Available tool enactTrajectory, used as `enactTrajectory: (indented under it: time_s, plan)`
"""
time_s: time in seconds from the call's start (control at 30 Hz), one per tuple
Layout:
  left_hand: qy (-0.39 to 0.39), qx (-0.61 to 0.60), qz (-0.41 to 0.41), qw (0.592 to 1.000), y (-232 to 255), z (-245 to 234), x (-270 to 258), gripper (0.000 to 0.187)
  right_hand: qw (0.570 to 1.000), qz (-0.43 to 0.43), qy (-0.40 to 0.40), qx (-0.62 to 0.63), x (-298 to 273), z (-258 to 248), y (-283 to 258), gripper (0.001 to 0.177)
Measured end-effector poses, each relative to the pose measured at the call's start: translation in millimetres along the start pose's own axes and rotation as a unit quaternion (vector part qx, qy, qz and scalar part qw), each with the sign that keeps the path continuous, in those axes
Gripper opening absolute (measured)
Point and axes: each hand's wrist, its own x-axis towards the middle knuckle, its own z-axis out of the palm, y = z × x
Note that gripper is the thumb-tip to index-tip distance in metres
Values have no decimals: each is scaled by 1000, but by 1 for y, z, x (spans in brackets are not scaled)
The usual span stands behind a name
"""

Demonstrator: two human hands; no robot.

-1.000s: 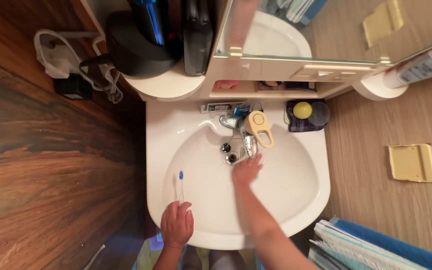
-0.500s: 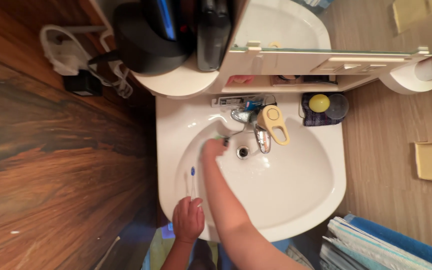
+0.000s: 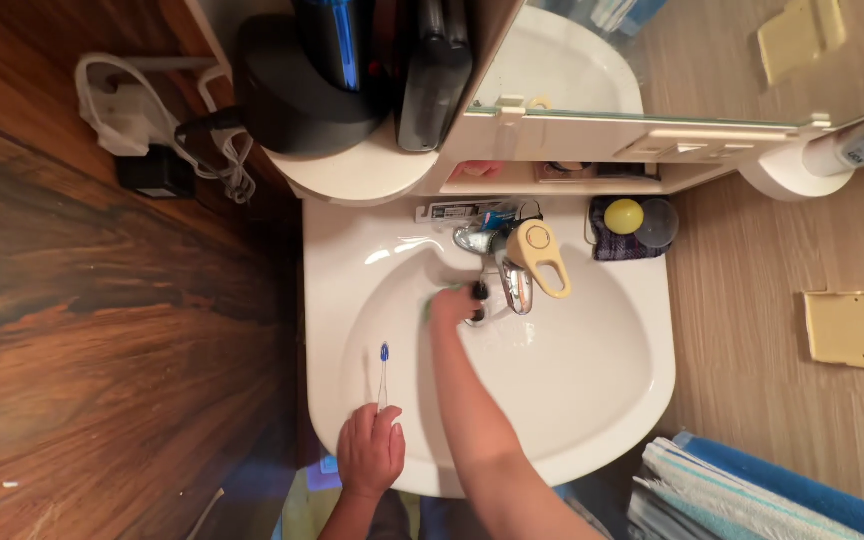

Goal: Cleaning the bathroom sink, faucet, and surrounding area with a sponge and water.

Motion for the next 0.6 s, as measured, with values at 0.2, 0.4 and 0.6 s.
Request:
enactTrajectory:
  time_s: [0.2,0.4,0.6]
  plan:
    - [-14,-3,-10,1000,1,1,-1,27,978,-205,36,-2,0,5,17,54]
    - [8,6,2,1000,1,-1,1,26,996,-81,-28,5,-33,-13,-29,52]
    - [-14,-6,-13,1000,3,-5,6,27,996,-46,-48,-52,-20,-38,-41,48]
